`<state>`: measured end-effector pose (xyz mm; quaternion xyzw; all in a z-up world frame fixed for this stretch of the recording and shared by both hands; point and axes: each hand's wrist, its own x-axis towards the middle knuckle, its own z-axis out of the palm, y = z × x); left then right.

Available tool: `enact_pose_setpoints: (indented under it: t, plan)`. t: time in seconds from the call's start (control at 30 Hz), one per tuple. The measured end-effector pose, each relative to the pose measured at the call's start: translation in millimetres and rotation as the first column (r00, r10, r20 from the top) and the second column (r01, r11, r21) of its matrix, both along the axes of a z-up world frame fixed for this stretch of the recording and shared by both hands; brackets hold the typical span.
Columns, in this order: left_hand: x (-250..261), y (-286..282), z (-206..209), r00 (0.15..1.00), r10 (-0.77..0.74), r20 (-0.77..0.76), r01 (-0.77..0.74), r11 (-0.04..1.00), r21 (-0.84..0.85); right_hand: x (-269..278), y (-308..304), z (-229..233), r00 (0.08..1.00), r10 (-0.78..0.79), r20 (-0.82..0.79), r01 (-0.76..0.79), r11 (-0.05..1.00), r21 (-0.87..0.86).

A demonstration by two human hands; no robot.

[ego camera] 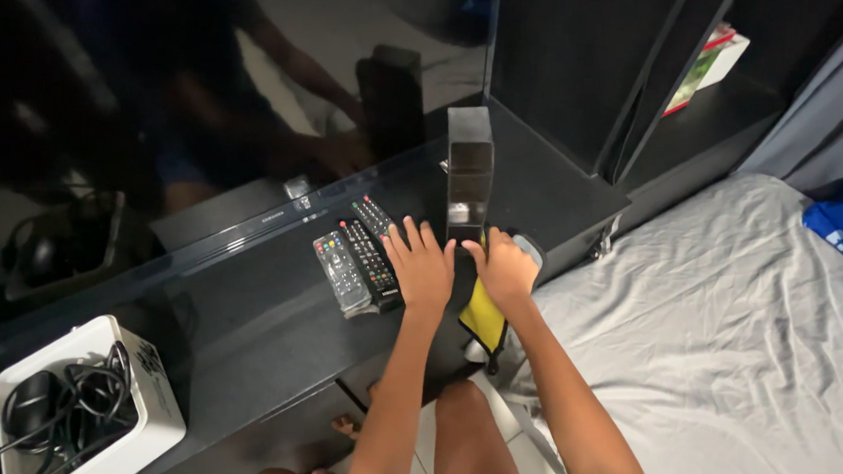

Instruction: The recorder is cleaning multiple television remote controls using a yellow microfiber cloth.

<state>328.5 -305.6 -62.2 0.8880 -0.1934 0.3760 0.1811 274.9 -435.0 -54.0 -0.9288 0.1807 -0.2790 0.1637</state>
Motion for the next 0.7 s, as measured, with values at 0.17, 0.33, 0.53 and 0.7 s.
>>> enact_pose_setpoints:
  t: [0.17,0.33,0.53,0.7]
  plan:
    - [-14.2,8.9,-16.8,0.996,-0.068,-0.056,0.071,0.996,0.060,-4.1,-4.9,2.9,0.998,0.065,0.017,-0.065,0.998,0.011]
    - [-64.4,29.4,-12.1,0.990,-0.115,-0.085,0.128,0.978,0.162,-2.5,-2.3,0.7,0.994,0.112,0.002,-0.112,0.994,0.003]
    - [-98.8,57.6,-2.1,0.907,-0.303,-0.292,0.310,0.951,-0.024,-4.7,9.6,-3.2,1.000,-0.012,0.002,0.012,1.000,0.026]
    - [-97.4,69.9,-9.9,0.981,-0.180,-0.064,0.190,0.960,0.204,-30.2,18.7,-12.5,0.979,0.043,0.200,-0.054,0.997,0.050]
